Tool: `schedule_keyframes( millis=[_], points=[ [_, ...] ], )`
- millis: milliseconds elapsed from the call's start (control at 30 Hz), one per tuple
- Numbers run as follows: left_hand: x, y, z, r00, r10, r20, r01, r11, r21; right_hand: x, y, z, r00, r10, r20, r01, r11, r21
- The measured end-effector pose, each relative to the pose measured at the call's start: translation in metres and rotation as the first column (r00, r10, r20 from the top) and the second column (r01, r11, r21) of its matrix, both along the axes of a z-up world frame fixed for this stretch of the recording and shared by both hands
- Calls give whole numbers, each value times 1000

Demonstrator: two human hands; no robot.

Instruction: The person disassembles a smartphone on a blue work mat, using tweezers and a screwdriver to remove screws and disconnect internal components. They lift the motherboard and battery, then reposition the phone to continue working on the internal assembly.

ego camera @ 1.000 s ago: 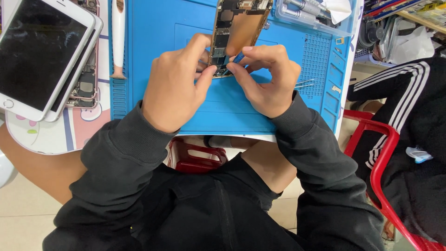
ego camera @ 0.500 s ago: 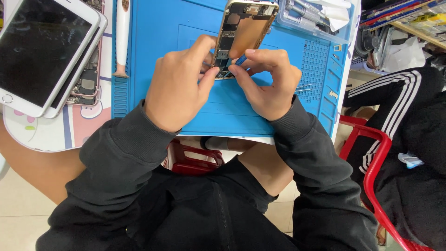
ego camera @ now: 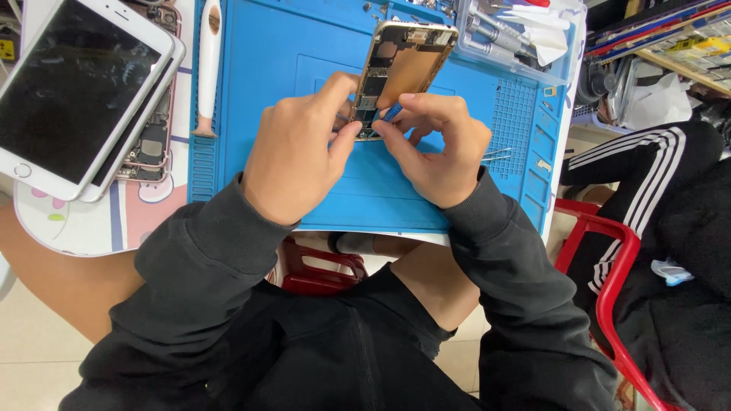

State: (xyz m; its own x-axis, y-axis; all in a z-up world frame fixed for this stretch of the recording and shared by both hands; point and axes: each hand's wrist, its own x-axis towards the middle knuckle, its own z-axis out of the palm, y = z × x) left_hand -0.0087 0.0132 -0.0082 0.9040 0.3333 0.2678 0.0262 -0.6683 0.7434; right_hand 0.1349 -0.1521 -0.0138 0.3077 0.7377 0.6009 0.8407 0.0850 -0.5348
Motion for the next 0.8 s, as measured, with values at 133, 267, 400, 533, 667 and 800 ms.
schedule_keyframes(
  millis=[133,267,400,533,667,800],
  points=[
    [-1,-2,-4,999,10,35,-12,999,43,3,-2,-2,988,134,-77,-136,990,-29],
    [3,-1,-1,999,14,35,-15,999,30,3,4,9,997,46,55,-43,998,-44],
    [1,-1,1,999,6,50,-8,1000,25,3,7,12,996,85,38,-86,996,28],
    [1,-1,2,999,-3,41,3,1000,0,2,13,17,995,85,47,-88,993,76],
    [1,-2,3,1000,2,30,-2,1000,12,2,14,15,995,97,-7,-96,993,73],
    [2,-3,7,1000,3,26,-3,1000,0,4,15,13,996,79,-38,-75,992,99]
  ],
)
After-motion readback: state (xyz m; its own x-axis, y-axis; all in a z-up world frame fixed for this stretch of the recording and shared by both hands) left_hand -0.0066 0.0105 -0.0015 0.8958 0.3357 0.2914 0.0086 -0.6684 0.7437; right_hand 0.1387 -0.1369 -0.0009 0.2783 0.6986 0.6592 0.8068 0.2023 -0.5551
